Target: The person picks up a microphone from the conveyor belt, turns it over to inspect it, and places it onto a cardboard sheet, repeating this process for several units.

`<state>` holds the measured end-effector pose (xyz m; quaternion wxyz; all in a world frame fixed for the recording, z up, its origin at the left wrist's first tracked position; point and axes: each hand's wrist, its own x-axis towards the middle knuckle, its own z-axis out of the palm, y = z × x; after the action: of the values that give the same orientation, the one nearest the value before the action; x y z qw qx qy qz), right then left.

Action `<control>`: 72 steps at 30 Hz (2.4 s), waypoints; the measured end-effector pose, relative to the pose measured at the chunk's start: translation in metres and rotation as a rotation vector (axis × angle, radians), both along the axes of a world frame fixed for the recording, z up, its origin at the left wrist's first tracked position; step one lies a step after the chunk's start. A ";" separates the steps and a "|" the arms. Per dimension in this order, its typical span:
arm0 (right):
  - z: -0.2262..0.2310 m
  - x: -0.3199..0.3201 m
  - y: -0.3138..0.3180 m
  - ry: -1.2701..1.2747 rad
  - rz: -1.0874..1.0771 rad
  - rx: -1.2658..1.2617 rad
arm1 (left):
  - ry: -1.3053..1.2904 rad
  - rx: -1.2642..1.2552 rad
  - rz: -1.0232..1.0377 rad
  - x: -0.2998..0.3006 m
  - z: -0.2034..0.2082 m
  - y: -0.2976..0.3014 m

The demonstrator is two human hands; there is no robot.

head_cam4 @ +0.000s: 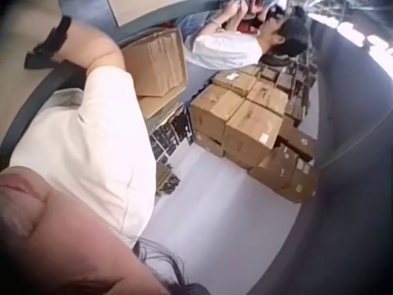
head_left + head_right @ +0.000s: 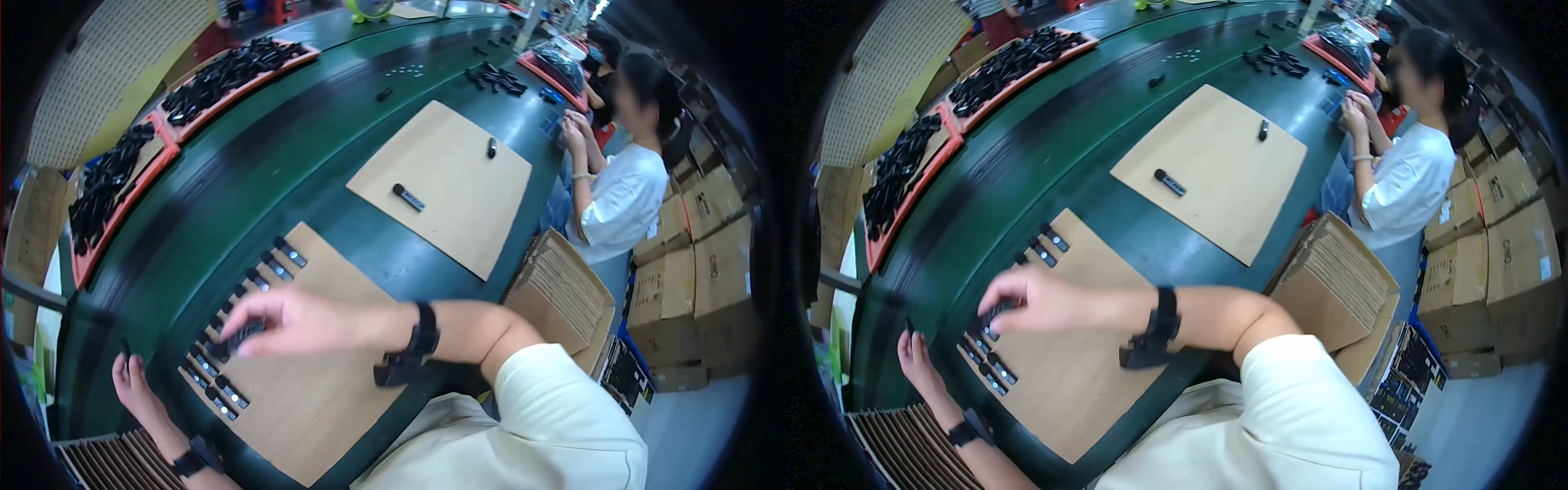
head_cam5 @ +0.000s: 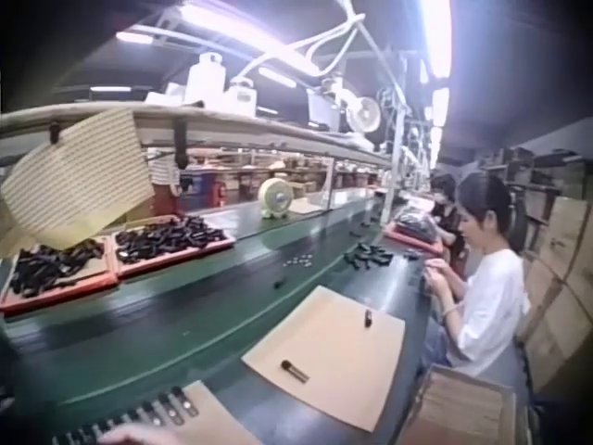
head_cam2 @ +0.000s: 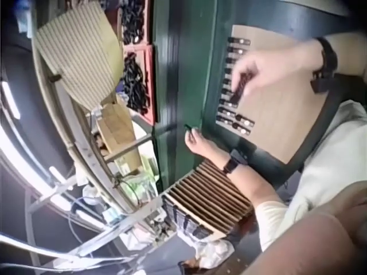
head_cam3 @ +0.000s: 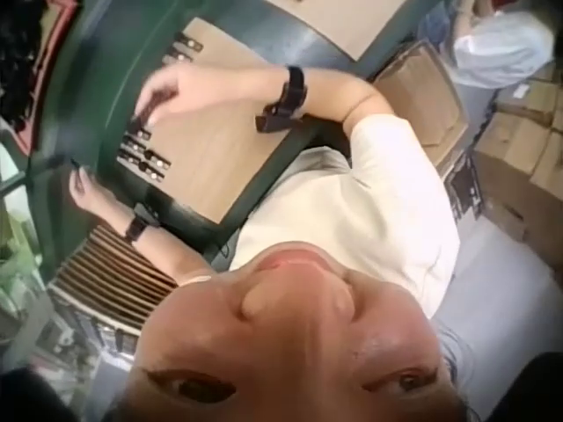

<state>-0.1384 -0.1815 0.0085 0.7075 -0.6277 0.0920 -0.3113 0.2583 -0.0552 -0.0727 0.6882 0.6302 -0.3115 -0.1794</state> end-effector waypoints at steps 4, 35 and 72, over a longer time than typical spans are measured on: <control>-0.014 0.002 0.038 -0.017 0.038 0.142 | 0.138 -0.074 -0.005 -0.016 0.001 0.041; -0.041 -0.002 0.041 0.084 0.020 0.104 | 0.262 -0.123 -0.243 -0.173 0.030 0.079; -0.028 -0.013 0.039 0.142 -0.035 -0.278 | -0.175 -0.008 -0.421 -0.223 0.060 0.075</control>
<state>-0.1518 -0.1425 -0.0191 0.6000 -0.7384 0.1086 -0.2880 0.0349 0.0198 -0.0131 0.6086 0.5616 -0.4953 -0.2624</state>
